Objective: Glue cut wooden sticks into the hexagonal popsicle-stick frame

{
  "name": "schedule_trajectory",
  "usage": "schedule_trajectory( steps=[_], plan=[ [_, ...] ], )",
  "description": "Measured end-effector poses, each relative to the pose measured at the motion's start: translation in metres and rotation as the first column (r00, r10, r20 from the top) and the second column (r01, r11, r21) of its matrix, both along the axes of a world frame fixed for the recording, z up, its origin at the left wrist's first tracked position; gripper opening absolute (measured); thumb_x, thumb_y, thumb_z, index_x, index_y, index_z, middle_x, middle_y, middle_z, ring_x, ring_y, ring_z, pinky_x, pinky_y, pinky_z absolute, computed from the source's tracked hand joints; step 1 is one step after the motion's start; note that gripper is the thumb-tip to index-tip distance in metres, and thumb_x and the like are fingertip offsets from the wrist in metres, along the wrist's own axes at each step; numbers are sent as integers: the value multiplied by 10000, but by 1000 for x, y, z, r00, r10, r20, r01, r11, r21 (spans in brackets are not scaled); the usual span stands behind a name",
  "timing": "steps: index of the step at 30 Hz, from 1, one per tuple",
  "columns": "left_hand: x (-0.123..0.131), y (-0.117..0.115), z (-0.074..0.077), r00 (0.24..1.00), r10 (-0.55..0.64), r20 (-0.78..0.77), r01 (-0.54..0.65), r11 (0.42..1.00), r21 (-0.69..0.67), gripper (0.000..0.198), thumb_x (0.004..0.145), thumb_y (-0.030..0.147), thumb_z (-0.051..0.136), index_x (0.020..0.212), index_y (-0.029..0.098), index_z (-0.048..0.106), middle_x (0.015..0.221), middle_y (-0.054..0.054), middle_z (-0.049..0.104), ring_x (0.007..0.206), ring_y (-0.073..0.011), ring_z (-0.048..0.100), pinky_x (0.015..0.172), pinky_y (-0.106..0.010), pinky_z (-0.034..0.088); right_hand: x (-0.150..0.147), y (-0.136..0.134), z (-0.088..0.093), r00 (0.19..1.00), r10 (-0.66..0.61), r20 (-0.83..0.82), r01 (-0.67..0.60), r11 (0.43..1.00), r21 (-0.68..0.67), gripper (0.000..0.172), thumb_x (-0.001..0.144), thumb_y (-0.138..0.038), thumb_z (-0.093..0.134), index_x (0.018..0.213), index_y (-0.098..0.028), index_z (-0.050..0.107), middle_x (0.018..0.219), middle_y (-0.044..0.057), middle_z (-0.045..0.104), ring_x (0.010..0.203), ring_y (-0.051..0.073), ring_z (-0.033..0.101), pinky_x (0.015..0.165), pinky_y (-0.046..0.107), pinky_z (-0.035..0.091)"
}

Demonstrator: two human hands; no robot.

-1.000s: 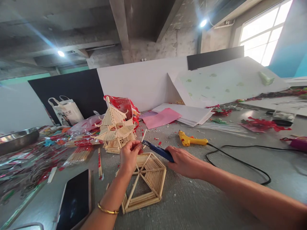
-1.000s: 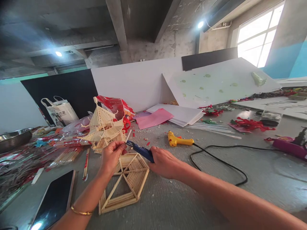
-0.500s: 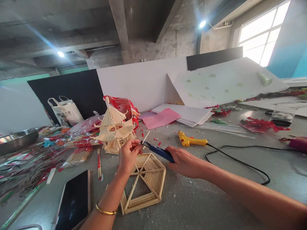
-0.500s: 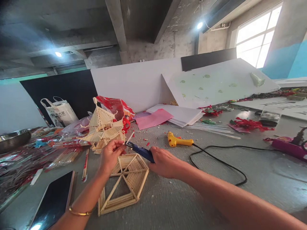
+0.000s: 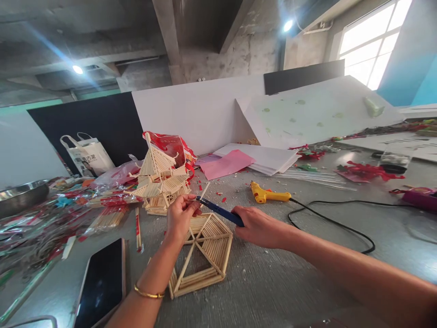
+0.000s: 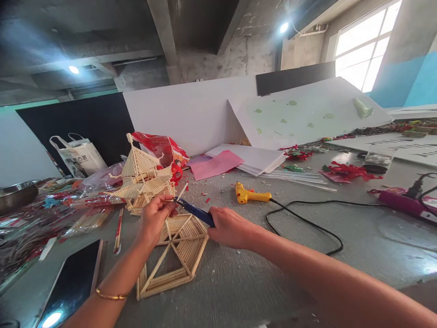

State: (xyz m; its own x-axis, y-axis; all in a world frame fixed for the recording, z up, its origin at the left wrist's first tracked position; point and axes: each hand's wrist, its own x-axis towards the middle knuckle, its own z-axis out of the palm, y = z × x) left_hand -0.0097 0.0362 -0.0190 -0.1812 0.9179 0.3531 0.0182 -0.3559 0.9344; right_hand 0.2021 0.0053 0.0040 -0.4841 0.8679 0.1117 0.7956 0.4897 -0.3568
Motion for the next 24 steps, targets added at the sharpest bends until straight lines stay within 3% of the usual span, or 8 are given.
schedule_trajectory(
  steps=[8,15,24],
  plan=[
    [0,2,-4,1000,8,7,-8,1000,-4,321,600,336,717,817,137,588,583,13,634,483,-116,588,489,-221,426,1,1,3,999,6,50,-6,1000,11,172,729,-238,452,832,-136,542,778,80,616,682,155,545,565,228,313],
    [4,5,-12,998,41,-37,-43,999,-31,324,642,334,687,872,134,575,627,-4,659,504,-121,613,508,-223,457,2,7,-3,998,-22,64,22,1000,-7,139,726,-243,449,749,-151,550,655,35,586,539,106,466,493,209,281],
    [3,8,-14,997,-17,-73,12,998,-61,334,654,283,680,931,132,570,670,-6,662,547,-126,632,539,-224,478,5,14,-4,994,-18,109,15,999,29,171,749,-241,443,727,-146,583,629,35,582,523,99,453,488,212,272]
  ],
)
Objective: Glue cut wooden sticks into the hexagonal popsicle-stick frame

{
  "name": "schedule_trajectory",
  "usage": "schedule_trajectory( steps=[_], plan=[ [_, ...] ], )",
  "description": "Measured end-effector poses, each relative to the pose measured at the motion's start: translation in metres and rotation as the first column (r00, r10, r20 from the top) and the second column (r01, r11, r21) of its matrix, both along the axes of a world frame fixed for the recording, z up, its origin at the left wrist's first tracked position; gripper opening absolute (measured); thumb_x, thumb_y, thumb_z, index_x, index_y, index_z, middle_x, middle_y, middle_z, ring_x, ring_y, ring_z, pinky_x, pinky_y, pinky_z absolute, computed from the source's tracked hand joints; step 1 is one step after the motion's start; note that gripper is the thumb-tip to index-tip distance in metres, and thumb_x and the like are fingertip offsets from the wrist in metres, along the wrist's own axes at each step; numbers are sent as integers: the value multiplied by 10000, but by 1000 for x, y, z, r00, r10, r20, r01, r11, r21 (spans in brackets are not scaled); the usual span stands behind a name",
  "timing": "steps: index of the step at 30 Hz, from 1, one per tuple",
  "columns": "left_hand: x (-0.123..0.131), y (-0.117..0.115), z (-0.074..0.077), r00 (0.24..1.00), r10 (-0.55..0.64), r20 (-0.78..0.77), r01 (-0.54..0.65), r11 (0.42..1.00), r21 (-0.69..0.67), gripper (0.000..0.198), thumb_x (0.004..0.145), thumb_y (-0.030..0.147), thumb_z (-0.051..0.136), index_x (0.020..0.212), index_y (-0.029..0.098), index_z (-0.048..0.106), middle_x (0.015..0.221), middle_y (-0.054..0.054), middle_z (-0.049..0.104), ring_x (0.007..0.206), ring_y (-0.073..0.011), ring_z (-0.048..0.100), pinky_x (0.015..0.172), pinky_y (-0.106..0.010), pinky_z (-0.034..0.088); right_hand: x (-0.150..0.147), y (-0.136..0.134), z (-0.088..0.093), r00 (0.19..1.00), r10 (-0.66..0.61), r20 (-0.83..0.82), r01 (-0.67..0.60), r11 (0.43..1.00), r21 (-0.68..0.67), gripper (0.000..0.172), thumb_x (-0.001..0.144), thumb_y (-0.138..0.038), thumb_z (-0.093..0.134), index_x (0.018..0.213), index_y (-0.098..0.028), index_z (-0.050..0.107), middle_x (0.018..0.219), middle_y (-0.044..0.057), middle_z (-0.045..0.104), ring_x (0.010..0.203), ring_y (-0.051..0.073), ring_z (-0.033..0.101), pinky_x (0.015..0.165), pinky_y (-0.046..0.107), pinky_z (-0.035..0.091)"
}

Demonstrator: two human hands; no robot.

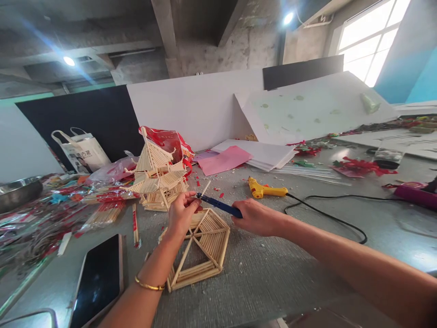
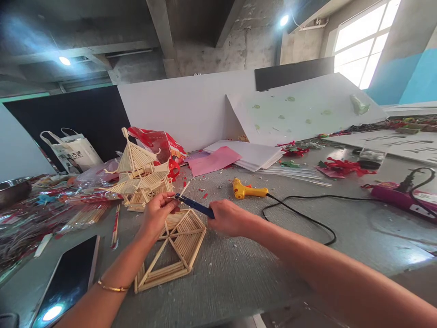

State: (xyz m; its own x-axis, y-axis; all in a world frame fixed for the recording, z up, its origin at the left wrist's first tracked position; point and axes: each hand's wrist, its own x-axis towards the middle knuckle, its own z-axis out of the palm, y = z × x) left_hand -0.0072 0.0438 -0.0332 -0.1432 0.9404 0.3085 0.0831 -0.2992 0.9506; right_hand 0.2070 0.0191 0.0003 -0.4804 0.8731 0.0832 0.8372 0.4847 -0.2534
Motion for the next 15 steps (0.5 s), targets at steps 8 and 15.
schedule_trajectory(
  steps=[8,15],
  plan=[
    [0,5,-8,989,91,-119,-79,992,96,279,712,281,603,952,149,552,707,-9,657,556,-139,640,566,-256,500,-1,1,2,999,35,-26,-35,999,-36,171,737,-239,446,723,-135,581,627,34,569,541,102,450,505,212,287],
    [4,1,-3,989,67,-129,-56,995,86,251,735,267,543,949,136,542,703,-25,663,560,-152,649,544,-256,508,-1,2,3,999,41,-20,-42,997,-57,158,709,-216,437,733,-134,570,644,35,563,564,107,457,515,213,289]
  ],
)
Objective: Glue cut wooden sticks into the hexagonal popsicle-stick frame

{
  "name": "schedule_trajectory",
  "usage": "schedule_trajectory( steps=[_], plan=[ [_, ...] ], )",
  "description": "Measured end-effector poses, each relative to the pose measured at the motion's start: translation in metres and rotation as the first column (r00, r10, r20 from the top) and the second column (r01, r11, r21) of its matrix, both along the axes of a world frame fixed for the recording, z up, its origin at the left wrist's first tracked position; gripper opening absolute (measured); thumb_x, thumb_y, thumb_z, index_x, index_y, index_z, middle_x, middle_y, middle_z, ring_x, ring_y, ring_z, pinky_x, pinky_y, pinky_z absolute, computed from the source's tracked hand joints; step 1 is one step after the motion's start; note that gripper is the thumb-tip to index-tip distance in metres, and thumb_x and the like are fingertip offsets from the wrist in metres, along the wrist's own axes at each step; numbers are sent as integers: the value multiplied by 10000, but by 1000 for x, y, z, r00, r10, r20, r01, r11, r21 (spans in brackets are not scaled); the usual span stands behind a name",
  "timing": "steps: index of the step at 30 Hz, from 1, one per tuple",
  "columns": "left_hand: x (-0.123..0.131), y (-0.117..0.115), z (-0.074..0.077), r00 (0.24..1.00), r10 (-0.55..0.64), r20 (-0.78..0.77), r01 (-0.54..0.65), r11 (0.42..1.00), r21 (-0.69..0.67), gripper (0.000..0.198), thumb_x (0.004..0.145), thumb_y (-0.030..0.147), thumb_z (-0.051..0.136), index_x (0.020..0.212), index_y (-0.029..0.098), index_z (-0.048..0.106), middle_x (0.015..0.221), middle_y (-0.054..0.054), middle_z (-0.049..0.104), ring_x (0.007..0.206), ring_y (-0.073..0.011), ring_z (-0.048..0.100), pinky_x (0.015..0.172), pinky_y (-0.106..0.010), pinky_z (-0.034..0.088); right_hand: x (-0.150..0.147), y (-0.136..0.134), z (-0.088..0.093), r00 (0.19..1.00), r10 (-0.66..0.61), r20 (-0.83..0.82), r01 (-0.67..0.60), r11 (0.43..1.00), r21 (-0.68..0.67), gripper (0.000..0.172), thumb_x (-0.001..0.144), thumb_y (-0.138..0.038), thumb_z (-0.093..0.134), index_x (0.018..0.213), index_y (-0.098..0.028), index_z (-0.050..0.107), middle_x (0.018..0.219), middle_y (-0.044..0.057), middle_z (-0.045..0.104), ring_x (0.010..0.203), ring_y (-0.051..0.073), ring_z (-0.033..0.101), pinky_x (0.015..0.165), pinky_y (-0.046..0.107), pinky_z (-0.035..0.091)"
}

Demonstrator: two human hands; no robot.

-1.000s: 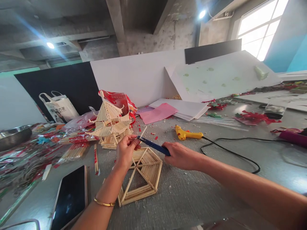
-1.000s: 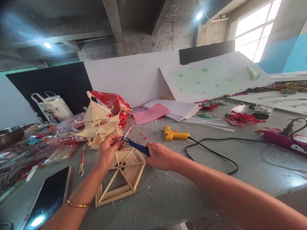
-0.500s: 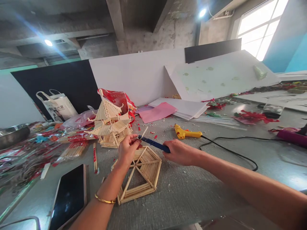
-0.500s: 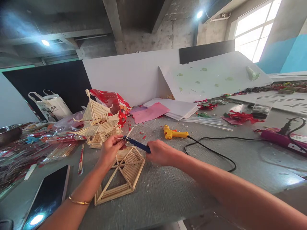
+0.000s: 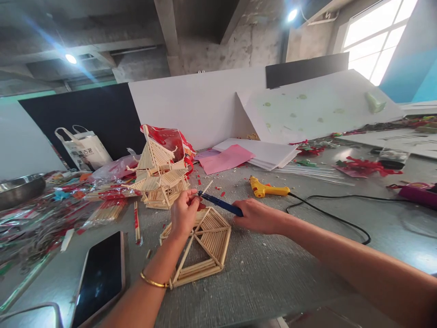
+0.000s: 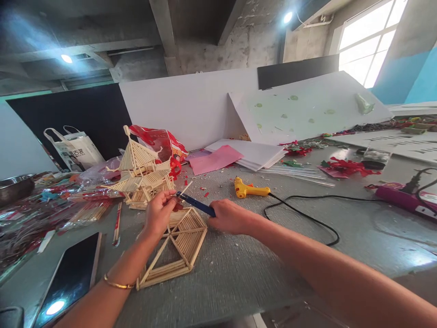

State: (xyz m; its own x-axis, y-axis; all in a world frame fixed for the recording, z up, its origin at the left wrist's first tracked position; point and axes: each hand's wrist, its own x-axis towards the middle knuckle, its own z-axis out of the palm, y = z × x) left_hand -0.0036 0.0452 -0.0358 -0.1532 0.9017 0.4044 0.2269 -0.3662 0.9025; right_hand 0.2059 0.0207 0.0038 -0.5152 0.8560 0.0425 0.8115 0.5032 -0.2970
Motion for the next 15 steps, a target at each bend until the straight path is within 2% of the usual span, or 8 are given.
schedule_trajectory(
  steps=[11,15],
  plan=[
    [3,4,-4,999,30,-20,-30,1000,11,234,753,303,545,932,152,544,716,-30,668,561,-149,647,549,-258,509,3,3,2,999,5,49,-5,1000,-3,160,705,-213,441,753,-128,568,688,57,586,595,118,478,527,216,298],
    [3,4,-6,993,55,-107,-55,998,7,230,783,300,509,959,153,535,734,-43,671,574,-155,651,561,-262,502,1,2,2,997,-50,67,53,998,-35,170,717,-215,442,739,-125,585,626,45,574,522,104,452,477,210,284]
  ],
)
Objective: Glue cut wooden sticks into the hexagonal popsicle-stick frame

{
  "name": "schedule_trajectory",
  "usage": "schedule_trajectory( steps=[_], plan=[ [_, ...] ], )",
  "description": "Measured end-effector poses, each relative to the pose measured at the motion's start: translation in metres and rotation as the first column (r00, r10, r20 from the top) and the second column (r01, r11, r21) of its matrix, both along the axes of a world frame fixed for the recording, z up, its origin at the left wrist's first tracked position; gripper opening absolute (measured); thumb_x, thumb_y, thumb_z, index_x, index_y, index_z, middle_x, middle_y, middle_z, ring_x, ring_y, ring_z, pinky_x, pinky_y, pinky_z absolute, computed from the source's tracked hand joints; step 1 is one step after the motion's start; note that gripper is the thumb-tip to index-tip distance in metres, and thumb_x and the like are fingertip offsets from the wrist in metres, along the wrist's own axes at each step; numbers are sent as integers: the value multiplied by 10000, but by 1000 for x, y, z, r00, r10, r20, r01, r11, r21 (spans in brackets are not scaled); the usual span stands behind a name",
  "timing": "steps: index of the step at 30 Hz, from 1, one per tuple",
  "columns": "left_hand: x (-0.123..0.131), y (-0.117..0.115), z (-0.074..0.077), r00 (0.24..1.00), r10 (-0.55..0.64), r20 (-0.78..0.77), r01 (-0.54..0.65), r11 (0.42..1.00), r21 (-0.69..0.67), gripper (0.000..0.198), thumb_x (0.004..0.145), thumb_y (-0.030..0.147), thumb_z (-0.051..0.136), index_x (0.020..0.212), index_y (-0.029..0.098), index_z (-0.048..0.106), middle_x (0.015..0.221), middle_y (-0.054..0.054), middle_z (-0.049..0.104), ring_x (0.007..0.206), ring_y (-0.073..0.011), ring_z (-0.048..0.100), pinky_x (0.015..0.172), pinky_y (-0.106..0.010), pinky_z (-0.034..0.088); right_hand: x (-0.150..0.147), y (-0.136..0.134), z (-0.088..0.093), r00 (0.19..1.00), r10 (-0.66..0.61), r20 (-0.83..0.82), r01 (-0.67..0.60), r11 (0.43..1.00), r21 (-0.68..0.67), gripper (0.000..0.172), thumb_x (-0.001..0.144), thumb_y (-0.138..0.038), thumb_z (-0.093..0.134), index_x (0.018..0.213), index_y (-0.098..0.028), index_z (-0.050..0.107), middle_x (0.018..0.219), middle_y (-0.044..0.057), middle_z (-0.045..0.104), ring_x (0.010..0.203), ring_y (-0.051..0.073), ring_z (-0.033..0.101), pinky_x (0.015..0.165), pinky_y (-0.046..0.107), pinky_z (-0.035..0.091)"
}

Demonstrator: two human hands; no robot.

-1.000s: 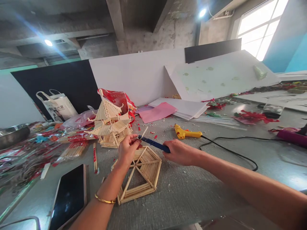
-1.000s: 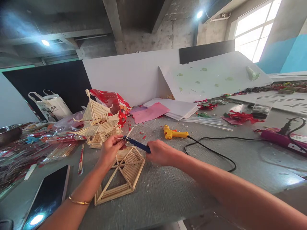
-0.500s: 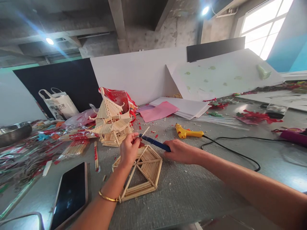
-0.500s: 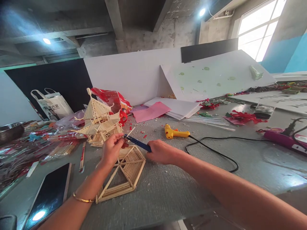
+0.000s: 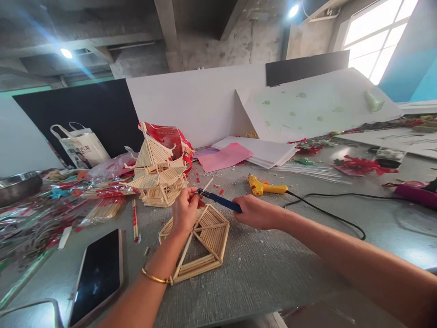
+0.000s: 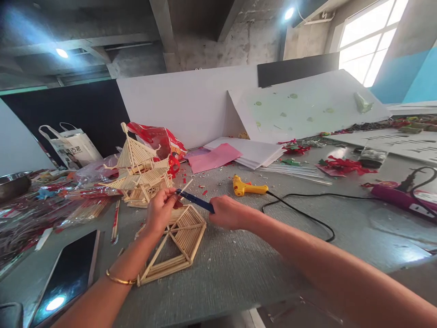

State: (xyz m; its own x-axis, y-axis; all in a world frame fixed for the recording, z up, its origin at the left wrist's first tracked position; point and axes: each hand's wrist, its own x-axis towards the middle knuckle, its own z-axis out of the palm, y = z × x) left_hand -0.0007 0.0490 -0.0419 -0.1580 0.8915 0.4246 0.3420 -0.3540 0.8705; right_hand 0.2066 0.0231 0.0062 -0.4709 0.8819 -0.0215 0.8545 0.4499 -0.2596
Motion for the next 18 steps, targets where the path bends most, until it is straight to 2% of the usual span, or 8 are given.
schedule_trajectory(
  steps=[4,11,18],
  plan=[
    [1,-3,2,994,26,-109,-28,1000,-10,206,793,232,481,979,156,528,751,-49,675,580,-153,649,595,-268,489,-3,2,-6,999,-43,2,43,999,11,224,749,-269,455,753,-114,615,640,63,601,514,112,480,459,212,283],
    [4,-9,8,940,84,-331,-92,996,-10,211,737,109,528,932,178,564,619,-6,631,667,-187,636,760,-328,440,-1,3,-8,997,-23,69,22,1000,17,325,781,-406,492,797,-122,647,695,85,634,581,142,550,475,213,300],
    [1,-7,5,885,64,-460,-85,996,-25,287,741,87,521,1016,157,559,657,-33,642,758,-204,635,774,-317,424,-1,6,-7,993,-8,115,10,1000,-12,445,785,-520,472,819,-118,660,696,88,626,587,155,557,477,221,314]
  ],
)
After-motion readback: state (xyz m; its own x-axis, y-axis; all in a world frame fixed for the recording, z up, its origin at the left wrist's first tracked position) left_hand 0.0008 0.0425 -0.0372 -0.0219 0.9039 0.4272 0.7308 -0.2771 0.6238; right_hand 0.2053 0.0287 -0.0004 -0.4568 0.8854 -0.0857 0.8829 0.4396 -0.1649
